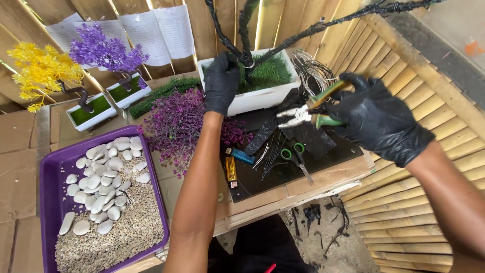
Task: The person arranges white pebbles into a purple tray filled with small gravel. They pick up the pebbles from a pile and place them carefully into the tray, creating a pattern on top of the gravel.
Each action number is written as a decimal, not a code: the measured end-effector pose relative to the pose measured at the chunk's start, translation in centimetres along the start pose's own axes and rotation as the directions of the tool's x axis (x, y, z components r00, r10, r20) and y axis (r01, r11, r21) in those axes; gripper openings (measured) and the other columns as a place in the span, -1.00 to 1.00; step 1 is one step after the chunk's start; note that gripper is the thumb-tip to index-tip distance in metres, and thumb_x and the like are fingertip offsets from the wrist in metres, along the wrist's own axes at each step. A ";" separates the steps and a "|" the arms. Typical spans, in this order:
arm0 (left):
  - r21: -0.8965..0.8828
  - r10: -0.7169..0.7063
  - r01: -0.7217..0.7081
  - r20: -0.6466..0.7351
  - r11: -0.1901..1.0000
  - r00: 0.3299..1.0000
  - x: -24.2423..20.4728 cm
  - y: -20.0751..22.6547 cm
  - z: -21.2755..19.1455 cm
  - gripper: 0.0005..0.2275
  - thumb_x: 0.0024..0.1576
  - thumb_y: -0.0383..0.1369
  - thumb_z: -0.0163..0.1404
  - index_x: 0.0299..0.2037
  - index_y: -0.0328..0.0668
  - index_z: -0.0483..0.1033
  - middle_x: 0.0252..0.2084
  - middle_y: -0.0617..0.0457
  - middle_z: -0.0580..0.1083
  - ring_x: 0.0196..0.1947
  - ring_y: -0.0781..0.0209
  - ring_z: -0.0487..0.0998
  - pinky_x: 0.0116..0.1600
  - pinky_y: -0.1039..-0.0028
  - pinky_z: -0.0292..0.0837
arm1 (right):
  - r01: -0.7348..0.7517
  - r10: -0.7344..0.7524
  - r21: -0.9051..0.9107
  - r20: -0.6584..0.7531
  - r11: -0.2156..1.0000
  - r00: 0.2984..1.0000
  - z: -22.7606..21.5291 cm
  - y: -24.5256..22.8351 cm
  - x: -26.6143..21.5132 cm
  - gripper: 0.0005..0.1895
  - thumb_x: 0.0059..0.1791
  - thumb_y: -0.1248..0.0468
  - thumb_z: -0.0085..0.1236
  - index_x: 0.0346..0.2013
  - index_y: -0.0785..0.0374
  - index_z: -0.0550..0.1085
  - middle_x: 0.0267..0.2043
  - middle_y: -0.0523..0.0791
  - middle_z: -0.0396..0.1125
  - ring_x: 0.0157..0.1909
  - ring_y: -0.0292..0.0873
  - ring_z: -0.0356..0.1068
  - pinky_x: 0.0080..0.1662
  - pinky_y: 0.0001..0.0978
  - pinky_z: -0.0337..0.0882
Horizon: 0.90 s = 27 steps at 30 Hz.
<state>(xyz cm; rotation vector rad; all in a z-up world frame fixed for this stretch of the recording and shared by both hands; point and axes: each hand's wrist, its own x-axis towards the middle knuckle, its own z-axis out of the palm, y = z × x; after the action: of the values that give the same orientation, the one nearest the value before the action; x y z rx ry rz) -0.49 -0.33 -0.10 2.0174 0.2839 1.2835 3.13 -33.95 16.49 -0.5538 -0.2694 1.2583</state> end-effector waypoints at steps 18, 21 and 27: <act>0.048 0.099 -0.088 -0.332 0.995 0.938 -0.9 3.0 -2.6 -0.87 0.28 -0.51 -0.09 -0.02 -0.09 0.41 -0.22 0.06 0.39 -0.17 0.12 0.44 0.02 0.28 0.40 | 0.150 -0.197 -0.685 0.402 -0.713 0.894 -17.9 3.5 -0.1 -0.73 0.03 0.08 0.20 -0.35 0.22 0.63 -0.29 -0.05 0.56 -0.39 -0.02 0.51 -0.21 -0.13 0.51; 0.053 0.093 -0.081 -0.315 0.995 0.944 -2.4 6.0 -4.9 -0.88 0.23 -0.57 -0.13 -0.13 -0.15 0.41 -0.25 -0.01 0.42 -0.22 0.13 0.44 -0.12 0.31 0.39 | 0.159 -0.190 -0.578 0.497 -0.800 0.847 -19.0 3.8 -0.7 -0.70 0.03 0.07 0.20 -0.35 0.26 0.63 -0.39 -0.02 0.54 -0.38 -0.03 0.53 -0.04 -0.13 0.54; 0.621 0.340 -0.185 -0.139 0.762 0.930 -6.6 4.7 -7.3 -0.87 0.16 -0.32 0.17 -0.11 0.08 0.59 -0.15 0.05 0.49 -0.04 -0.09 0.53 0.02 0.14 0.51 | 0.009 -0.375 -0.661 0.437 -0.750 0.817 -17.3 4.6 1.7 -0.75 -0.03 -0.07 0.24 -0.24 -0.04 0.54 -0.21 -0.14 0.45 0.01 -0.01 0.46 0.16 -0.18 0.44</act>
<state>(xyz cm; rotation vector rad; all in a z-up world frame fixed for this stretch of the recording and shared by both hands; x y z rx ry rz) -10.75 -3.87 0.26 2.4926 0.6045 1.8017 8.23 -35.69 -0.71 -2.2032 -1.5353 -0.4398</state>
